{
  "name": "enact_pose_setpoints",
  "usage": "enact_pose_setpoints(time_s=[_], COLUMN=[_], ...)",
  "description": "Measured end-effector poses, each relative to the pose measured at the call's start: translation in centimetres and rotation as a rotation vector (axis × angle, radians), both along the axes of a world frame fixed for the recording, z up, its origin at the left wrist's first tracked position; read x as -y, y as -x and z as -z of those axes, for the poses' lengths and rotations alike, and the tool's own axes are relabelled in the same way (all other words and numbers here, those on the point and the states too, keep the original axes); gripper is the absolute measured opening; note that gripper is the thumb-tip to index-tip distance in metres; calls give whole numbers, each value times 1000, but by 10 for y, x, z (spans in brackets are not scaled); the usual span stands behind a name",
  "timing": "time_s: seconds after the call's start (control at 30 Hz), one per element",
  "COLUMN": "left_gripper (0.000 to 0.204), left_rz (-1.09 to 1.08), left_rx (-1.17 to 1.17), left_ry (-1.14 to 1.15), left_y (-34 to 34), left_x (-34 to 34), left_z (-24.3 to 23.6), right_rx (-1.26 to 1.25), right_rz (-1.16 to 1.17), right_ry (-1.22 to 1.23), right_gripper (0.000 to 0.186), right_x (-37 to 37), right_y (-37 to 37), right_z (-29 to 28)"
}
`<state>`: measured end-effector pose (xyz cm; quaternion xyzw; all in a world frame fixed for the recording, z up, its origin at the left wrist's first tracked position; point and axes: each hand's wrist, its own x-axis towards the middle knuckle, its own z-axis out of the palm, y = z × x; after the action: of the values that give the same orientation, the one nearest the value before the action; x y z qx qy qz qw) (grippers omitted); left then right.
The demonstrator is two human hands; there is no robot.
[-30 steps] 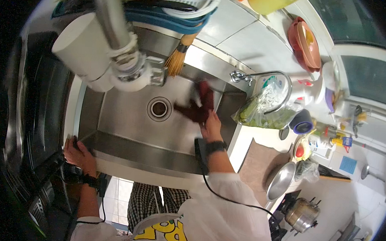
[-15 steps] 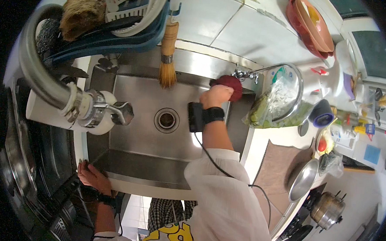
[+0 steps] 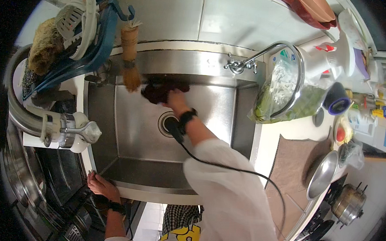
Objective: The person moves a wok from the floor to the stove, wipes the countertop and sink rim with a cloth, and places packets of food and other items into a cabinet and a bag.
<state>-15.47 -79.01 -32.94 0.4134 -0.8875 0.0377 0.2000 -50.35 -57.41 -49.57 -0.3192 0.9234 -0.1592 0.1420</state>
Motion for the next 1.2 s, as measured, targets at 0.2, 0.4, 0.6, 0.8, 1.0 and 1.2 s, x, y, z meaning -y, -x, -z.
enact_pose_setpoints(time_s=[0.2,0.4,0.6,0.8,1.0,1.2], left_gripper=[29,30,34,30,42,40], left_rz=[-28,8,-48,37,-60,7], left_rx=[9,-1,0,-2,-15,-17], left_ry=[3,-14,-60,27,-68,-101], left_y=[-5,0,-12,-7,-15,-20], left_x=[-2,-3,2,2,5,6], left_z=[-11,-2,1,-2,-1,0], right_rx=[573,-344,-552,-676,-502,-21], right_rz=[1016,625,773,1135,1489,1175], right_ry=[1261,709,693,517,586,615], right_gripper=[38,56,44,50,40,36], right_x=[-73,-60,-115,-121,-45,57], right_y=[-48,12,14,23,33,-14], right_z=[-145,-143,-94,-71,-55,-16])
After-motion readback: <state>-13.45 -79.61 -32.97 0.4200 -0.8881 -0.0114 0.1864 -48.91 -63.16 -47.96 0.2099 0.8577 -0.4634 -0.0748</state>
